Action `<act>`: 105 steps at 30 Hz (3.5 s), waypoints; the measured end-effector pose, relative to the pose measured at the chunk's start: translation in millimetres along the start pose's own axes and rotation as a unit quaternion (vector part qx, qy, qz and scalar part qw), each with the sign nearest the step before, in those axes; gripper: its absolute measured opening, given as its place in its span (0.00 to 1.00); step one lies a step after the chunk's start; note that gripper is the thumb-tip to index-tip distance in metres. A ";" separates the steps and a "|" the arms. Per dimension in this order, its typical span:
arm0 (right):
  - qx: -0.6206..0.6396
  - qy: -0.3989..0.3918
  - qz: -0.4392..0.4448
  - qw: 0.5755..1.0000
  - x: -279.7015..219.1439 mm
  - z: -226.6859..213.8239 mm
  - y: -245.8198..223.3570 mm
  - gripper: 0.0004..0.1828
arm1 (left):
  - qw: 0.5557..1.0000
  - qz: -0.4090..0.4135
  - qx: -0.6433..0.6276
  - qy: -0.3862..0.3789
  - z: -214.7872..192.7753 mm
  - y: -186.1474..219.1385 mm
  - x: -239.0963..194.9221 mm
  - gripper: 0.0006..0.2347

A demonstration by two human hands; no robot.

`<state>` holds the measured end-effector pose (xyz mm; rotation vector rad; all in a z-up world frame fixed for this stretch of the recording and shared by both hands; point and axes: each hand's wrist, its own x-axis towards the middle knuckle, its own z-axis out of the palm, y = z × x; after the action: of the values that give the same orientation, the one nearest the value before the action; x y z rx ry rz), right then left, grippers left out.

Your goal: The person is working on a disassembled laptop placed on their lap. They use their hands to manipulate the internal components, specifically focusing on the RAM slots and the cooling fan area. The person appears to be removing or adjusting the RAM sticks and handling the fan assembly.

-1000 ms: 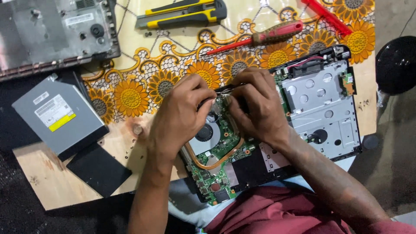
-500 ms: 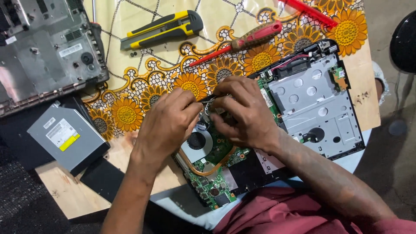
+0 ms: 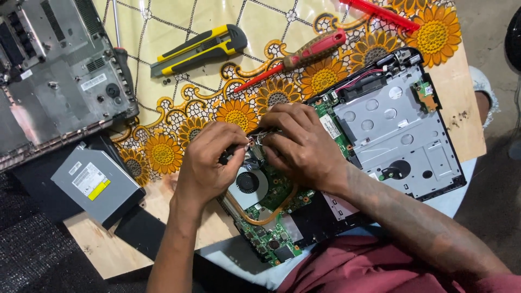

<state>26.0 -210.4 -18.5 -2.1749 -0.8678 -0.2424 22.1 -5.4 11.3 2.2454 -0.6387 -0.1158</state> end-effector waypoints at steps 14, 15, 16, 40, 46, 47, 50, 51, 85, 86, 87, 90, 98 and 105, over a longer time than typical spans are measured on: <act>0.042 0.025 0.011 0.999 -0.9 0.8 2.9 0.03 | 0.999 -0.005 0.034 0.037 3.0 0.2 0.6 0.03; 0.044 0.024 0.012 0.999 -0.5 0.2 2.6 0.03 | 0.999 -0.015 0.033 0.038 2.8 1.0 0.2 0.03; 0.044 0.025 0.013 0.999 -0.5 0.3 2.6 0.03 | 0.999 -0.015 0.033 0.037 2.4 1.6 1.0 0.03; 0.027 0.005 0.017 0.999 1.7 -1.6 1.7 0.04 | 0.957 0.056 0.137 -0.249 -29.7 -5.1 30.7 0.09; 0.029 0.004 0.017 0.999 2.3 -0.5 2.5 0.04 | 0.942 0.028 0.149 -0.301 -33.8 -2.9 38.4 0.14; 0.029 0.005 0.019 0.999 2.2 -0.2 2.5 0.03 | 0.940 0.034 0.145 -0.306 -33.3 -3.6 39.5 0.10; 0.029 0.009 0.021 0.999 3.4 -0.7 1.9 0.03 | 0.935 0.037 0.164 -0.313 -29.7 0.9 40.5 0.03; 0.027 0.010 0.022 0.999 4.1 -1.3 1.6 0.04 | 0.930 0.034 0.186 -0.314 -28.1 3.4 40.6 0.03; 0.028 0.000 0.028 0.999 4.5 -2.7 3.4 0.04 | 0.956 0.049 0.186 -0.223 -14.2 -3.9 37.4 0.05; 0.024 0.002 0.027 0.999 4.8 -2.7 3.1 0.04 | 0.957 0.049 0.182 -0.220 -15.0 -3.7 37.6 0.06; 0.020 0.005 0.025 0.999 5.5 -2.7 3.0 0.04 | 0.958 0.048 0.180 -0.217 -16.0 -3.5 38.0 0.07; 0.026 -0.005 0.030 0.999 4.7 -2.9 3.1 0.04 | 0.963 0.046 0.170 -0.202 -14.2 -5.7 36.6 0.09; 0.027 0.002 0.025 0.999 5.4 -2.0 3.4 0.03 | 0.965 0.074 0.161 -0.195 -14.2 -11.6 32.8 0.10; 0.029 0.003 0.022 0.999 5.5 -2.0 2.7 0.02 | 0.970 0.067 0.147 -0.181 -11.3 -13.9 28.8 0.10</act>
<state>32.1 -210.4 -16.4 -2.1361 -0.8120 -0.1995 55.9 -3.8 12.5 2.4789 -1.0611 -0.3917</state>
